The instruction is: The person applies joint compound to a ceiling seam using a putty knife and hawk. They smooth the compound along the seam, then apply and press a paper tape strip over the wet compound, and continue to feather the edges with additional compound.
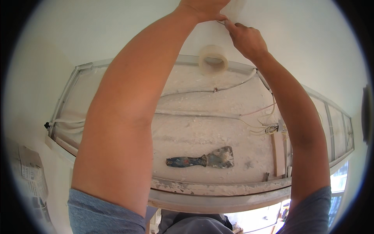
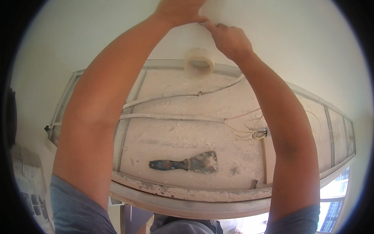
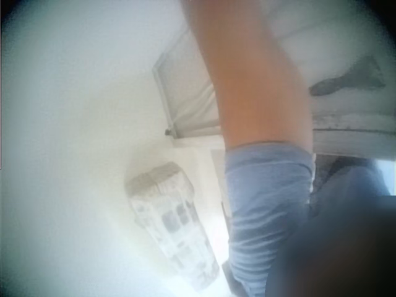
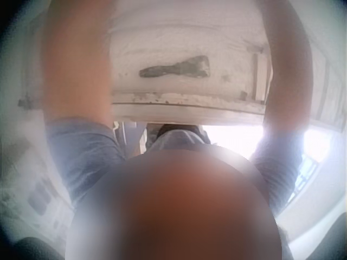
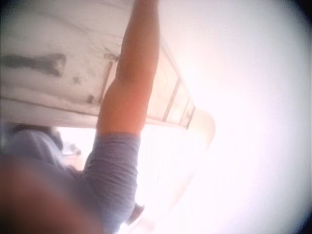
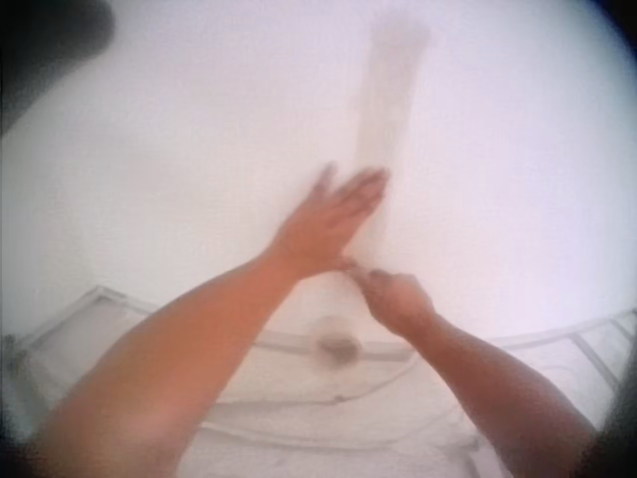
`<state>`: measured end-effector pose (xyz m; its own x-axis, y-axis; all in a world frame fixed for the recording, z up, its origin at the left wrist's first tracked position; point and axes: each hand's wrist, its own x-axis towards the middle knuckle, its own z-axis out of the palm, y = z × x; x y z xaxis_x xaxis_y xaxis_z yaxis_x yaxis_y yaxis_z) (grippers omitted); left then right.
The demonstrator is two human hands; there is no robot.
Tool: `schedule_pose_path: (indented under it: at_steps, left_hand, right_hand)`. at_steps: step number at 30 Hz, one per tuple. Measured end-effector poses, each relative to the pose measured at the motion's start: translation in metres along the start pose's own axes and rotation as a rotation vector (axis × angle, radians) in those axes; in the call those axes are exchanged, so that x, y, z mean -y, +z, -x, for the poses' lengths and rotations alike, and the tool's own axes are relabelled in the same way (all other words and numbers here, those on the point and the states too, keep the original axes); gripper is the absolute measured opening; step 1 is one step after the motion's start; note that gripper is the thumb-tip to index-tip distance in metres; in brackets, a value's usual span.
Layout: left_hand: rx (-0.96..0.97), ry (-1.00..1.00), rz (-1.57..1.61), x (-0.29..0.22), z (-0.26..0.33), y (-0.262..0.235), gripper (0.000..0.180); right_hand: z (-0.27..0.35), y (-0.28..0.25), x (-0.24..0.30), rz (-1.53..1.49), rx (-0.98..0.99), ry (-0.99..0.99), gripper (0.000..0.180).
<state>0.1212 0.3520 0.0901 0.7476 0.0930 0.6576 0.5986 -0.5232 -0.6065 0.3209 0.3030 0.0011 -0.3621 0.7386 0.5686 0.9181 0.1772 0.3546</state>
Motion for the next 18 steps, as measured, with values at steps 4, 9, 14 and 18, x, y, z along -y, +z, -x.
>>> schedule_pose_path:
  at_steps: [4,9,14,18]
  left_hand:
    - [0.043,0.003,-0.042,0.0,-0.001,-0.005,0.119]
    - [0.088,0.001,-0.009,-0.001,-0.001,-0.013,0.119]
    - [0.109,-0.001,-0.029,-0.002,-0.001,-0.018,0.122]
    - [0.113,0.0,-0.031,-0.003,-0.001,-0.022,0.121]
  right_hand:
    - [0.003,-0.002,-0.006,-0.055,-0.065,-0.05,0.037]
    - [0.005,0.001,-0.01,-0.147,-0.125,-0.089,0.027]
    - [0.005,-0.004,-0.002,-0.04,-0.051,-0.05,0.031]
    - [0.009,-0.023,0.0,0.0,0.05,-0.003,0.033]
